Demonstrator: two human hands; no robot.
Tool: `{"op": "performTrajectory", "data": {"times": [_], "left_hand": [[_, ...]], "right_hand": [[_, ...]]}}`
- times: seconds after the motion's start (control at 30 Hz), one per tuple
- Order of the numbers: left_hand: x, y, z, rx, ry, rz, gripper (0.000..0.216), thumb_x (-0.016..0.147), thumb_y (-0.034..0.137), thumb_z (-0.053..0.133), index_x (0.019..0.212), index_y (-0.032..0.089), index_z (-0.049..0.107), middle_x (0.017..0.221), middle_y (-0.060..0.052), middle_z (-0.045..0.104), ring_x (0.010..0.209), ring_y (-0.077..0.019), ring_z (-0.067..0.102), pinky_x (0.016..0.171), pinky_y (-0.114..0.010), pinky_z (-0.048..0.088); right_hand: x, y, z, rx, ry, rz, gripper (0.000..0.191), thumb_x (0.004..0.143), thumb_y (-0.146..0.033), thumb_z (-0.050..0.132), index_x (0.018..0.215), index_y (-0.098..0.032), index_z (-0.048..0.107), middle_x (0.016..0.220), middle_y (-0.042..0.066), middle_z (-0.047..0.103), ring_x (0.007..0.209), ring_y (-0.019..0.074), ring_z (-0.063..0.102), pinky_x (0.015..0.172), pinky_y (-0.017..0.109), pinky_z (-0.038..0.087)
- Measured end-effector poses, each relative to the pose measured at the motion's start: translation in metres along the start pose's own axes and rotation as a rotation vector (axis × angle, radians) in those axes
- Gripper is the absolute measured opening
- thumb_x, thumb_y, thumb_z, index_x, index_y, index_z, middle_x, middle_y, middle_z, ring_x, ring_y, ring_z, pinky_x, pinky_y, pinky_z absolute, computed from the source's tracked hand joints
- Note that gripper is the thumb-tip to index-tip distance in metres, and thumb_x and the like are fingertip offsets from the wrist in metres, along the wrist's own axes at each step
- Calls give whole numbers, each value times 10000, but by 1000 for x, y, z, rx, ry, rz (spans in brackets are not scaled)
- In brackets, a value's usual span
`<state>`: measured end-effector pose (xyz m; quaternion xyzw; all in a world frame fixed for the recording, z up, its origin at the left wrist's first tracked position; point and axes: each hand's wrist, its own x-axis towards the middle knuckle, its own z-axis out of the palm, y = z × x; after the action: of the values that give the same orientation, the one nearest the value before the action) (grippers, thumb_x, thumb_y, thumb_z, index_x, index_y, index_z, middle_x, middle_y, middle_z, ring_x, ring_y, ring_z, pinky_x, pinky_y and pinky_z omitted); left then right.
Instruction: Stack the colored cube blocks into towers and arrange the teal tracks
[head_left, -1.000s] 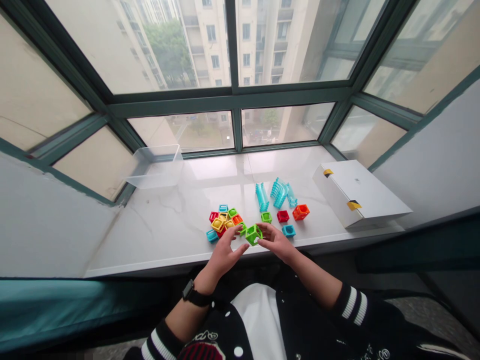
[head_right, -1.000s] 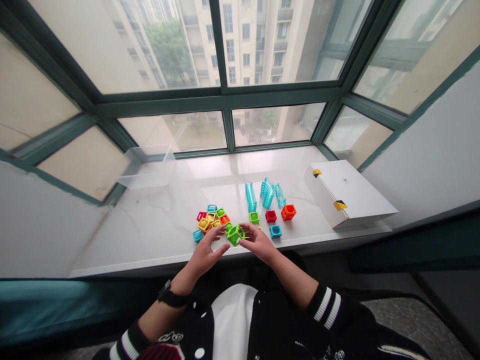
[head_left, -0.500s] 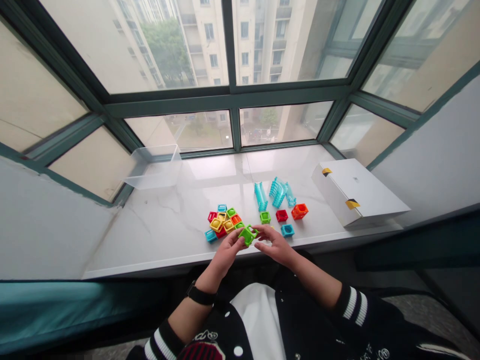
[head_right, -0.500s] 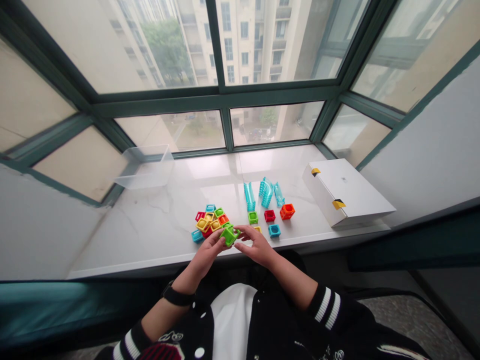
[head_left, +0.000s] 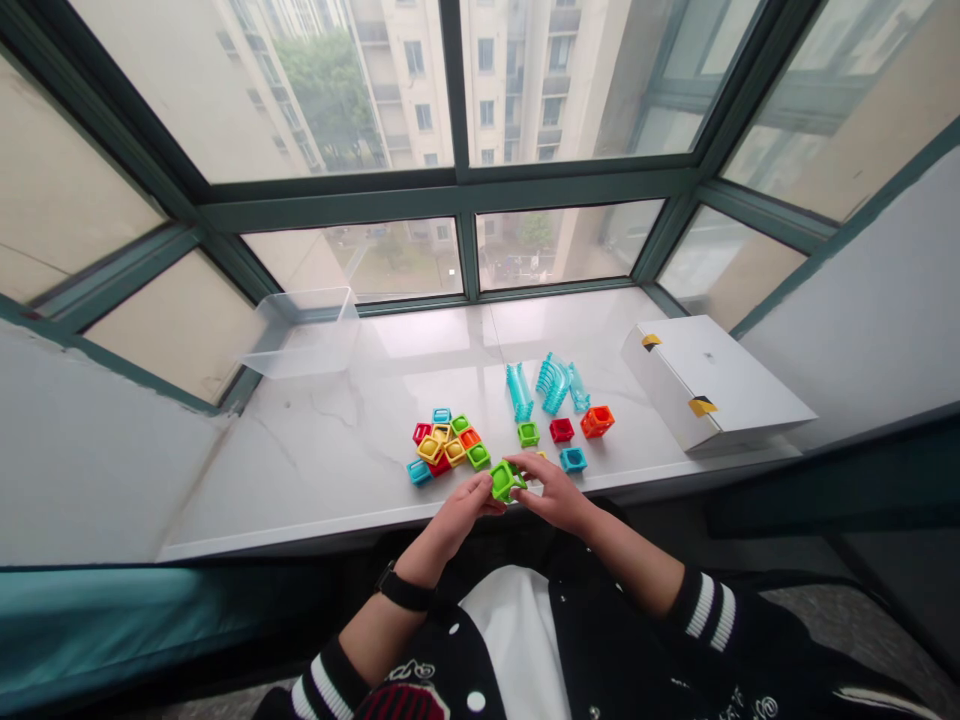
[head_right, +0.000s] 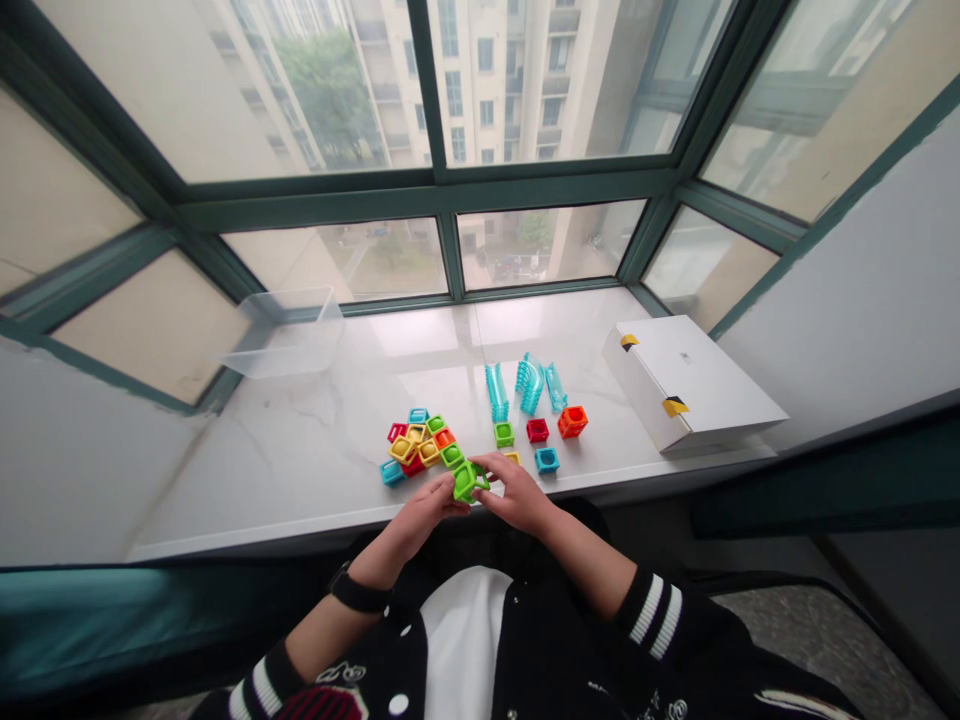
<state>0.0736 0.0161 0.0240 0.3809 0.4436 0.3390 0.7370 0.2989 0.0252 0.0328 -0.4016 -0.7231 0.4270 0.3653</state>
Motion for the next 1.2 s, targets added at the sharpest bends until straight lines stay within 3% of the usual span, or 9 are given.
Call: {"op": "performTrajectory", "data": {"times": [0.13, 0.3, 0.4, 0.5, 0.7, 0.83, 0.97, 1.2], "left_hand": [[4, -6, 0, -26, -17, -21, 649, 849, 708, 740, 1210, 168, 728, 1044, -99, 777, 911, -225, 725, 895, -392, 589], [24, -21, -2, 11, -52, 27, 669, 926, 683, 652, 1374, 185, 658, 1225, -142, 744, 1049, -269, 728, 940, -438, 588], [51, -34, -2, 182, 62, 194, 617, 946, 607, 653, 1407, 200, 617, 1311, -162, 695, 1183, -293, 687, 1031, -494, 560], [87, -43, -2, 419, 197, 416, 540, 927, 414, 704, 1416, 222, 580, 1350, -156, 650, 1282, -286, 633, 1117, -525, 514], [147, -55, 6, 676, 217, 575, 573, 903, 173, 605, 1465, 217, 504, 1474, -166, 554, 1419, -305, 530, 1202, -561, 445], [164, -74, 5, 757, 185, 626, 642, 893, 144, 587, 1519, 209, 458, 1529, -176, 530, 1471, -323, 484, 1264, -571, 364], [166, -91, 0, 833, 204, 653, 685, 907, 169, 584, 1565, 213, 399, 1566, -185, 504, 1485, -328, 468, 1255, -579, 370], [169, -95, 2, 902, 288, 705, 666, 947, 250, 597, 1579, 225, 389, 1544, -178, 538, 1453, -333, 504, 1224, -577, 413]], "right_hand": [[0, 4, -8, 15, -43, 6, 534, 909, -323, 744, 1432, -290, 640, 1313, 99, 691, 1165, 265, 674, 962, 425, 612], [-2, 9, -24, 18, -32, 30, 497, 900, -338, 752, 1389, -276, 685, 1332, 110, 672, 1189, 276, 677, 954, 420, 625], [-3, 15, -39, -35, 71, 77, 499, 891, -373, 771, 1374, -276, 690, 1282, 102, 687, 1102, 259, 707, 954, 429, 630], [-3, 22, -59, -112, 214, 110, 525, 888, -407, 773, 1384, -269, 671, 1272, 102, 699, 1046, 253, 715, 949, 445, 635], [7, 35, -90, -268, 369, 130, 445, 898, -380, 737, 1325, -266, 693, 1263, 100, 699, 954, 233, 720, 929, 442, 638], [16, 41, -93, -362, 353, 121, 438, 903, -309, 729, 1338, -274, 685, 1288, 103, 697, 1078, 265, 703, 1007, 473, 599], [24, 48, -90, -415, 280, 115, 447, 914, -249, 714, 1358, -280, 672, 1318, 97, 690, 1234, 282, 652, 1087, 484, 545], [43, 61, -80, -512, 176, 143, 474, 896, -158, 723, 1353, -271, 673, 1342, 98, 681, 1273, 280, 637, 1121, 481, 511]]}}
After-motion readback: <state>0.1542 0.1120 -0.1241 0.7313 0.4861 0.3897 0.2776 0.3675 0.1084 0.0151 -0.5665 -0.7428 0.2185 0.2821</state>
